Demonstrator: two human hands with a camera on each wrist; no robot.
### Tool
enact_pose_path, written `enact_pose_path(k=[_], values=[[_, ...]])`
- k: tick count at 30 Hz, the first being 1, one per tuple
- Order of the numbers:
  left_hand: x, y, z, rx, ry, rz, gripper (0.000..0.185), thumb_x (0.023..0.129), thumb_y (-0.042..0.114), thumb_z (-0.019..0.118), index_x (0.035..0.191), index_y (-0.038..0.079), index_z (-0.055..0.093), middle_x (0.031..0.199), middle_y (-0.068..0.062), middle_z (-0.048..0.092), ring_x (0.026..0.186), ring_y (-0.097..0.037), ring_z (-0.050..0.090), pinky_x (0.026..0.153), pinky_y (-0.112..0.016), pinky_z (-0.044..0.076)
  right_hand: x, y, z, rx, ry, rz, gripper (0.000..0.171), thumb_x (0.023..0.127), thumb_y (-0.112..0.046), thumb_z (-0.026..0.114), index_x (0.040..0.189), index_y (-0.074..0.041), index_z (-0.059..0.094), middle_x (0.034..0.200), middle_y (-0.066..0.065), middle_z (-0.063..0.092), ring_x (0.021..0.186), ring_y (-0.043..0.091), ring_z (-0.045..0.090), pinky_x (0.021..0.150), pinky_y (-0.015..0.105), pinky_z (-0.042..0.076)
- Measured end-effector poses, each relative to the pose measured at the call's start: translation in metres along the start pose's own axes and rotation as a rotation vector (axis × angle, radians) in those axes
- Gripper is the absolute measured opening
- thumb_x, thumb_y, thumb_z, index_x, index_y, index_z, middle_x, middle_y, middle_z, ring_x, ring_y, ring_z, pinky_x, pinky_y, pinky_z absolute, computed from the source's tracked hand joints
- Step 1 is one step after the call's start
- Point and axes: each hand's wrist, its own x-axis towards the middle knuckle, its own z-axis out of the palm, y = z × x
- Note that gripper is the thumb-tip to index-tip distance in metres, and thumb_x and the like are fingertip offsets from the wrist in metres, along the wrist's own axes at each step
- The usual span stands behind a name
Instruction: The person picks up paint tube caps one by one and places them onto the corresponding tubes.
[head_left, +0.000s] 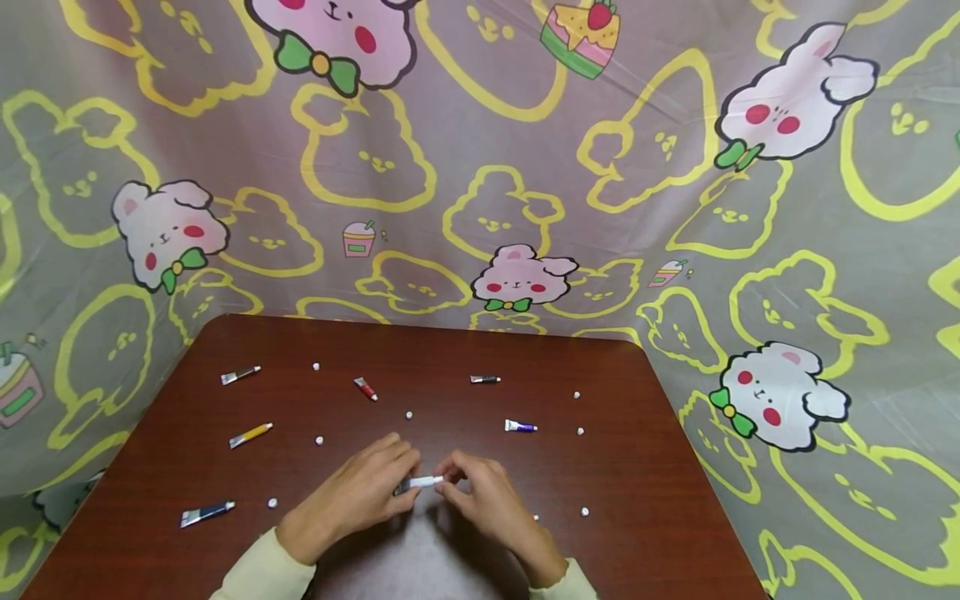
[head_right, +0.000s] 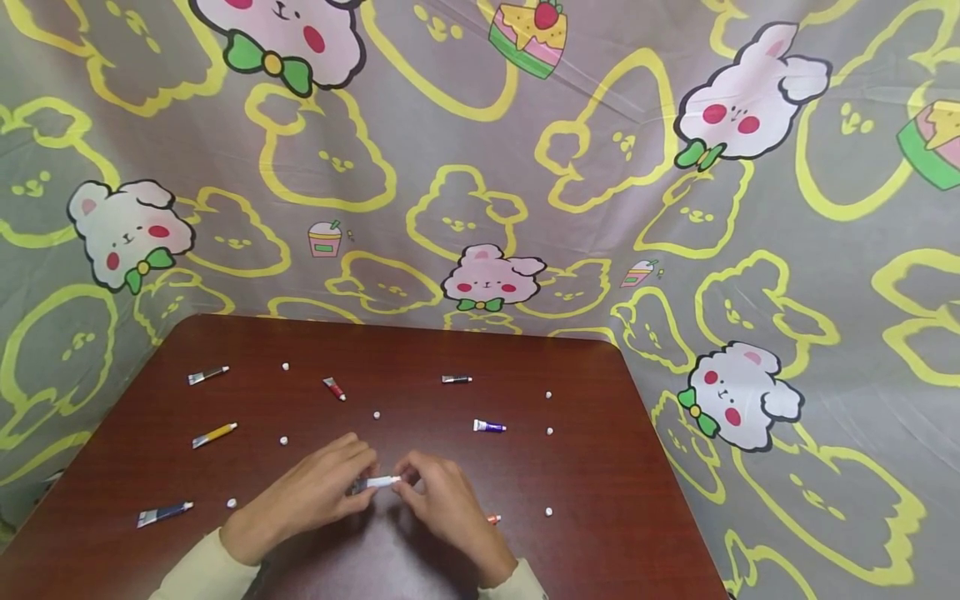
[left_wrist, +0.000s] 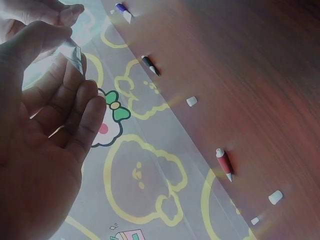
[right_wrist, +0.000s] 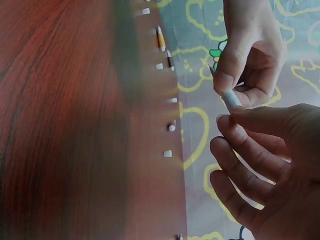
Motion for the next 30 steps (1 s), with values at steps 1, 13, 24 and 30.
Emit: enact_pose_path(k=[1,13,24,30], values=[[0.0001,0.0002,-0.0002,-0.002,-0.003,-0.003,0.036,0.072,0.021,0.095,0.088,0.018,0.063,0.082,0.011,0.056,0.079,-0.007,0.047,0.071,-0.025,0.045,-0.0001,0.0001,0.0000,0.004,-0.001,0.004,0.008,0.097,-0.013,0.082,0.100,-0.015,0.075,0.087,-0.004,0.079,0.085,0.001,0.070,0.080,0.026,0.057],[0.0013,0.0022,-0.0043,-0.037,-0.028,-0.029,0.033,0.078,0.020,0.094,0.090,0.018,0.063,0.085,0.012,0.057,0.082,-0.005,0.046,0.072,-0.023,0.045,-0.0008,-0.0013,-0.0009,0.003,-0.026,0.056,0.021,0.108,-0.028,0.069,0.091,-0.017,0.076,0.081,-0.010,0.074,0.075,-0.004,0.062,0.069,0.020,0.052],[0.0016,0.0018,-0.0028,-0.043,0.005,-0.006,0.034,0.075,0.020,0.094,0.090,0.017,0.064,0.086,0.012,0.057,0.081,-0.005,0.046,0.070,-0.020,0.044,-0.0017,-0.0040,0.0002,0.049,0.025,0.076,0.010,0.106,-0.023,0.071,0.100,-0.017,0.075,0.085,-0.008,0.075,0.083,0.000,0.067,0.079,0.028,0.059],[0.0017,0.0010,-0.0024,-0.037,0.025,-0.002,0.034,0.074,0.019,0.094,0.090,0.018,0.063,0.085,0.011,0.058,0.081,-0.005,0.047,0.071,-0.021,0.044,-0.0032,-0.0058,-0.0017,0.102,0.056,0.039,0.007,0.097,-0.014,0.082,0.101,-0.014,0.076,0.087,-0.003,0.077,0.085,0.002,0.069,0.080,0.036,0.063]])
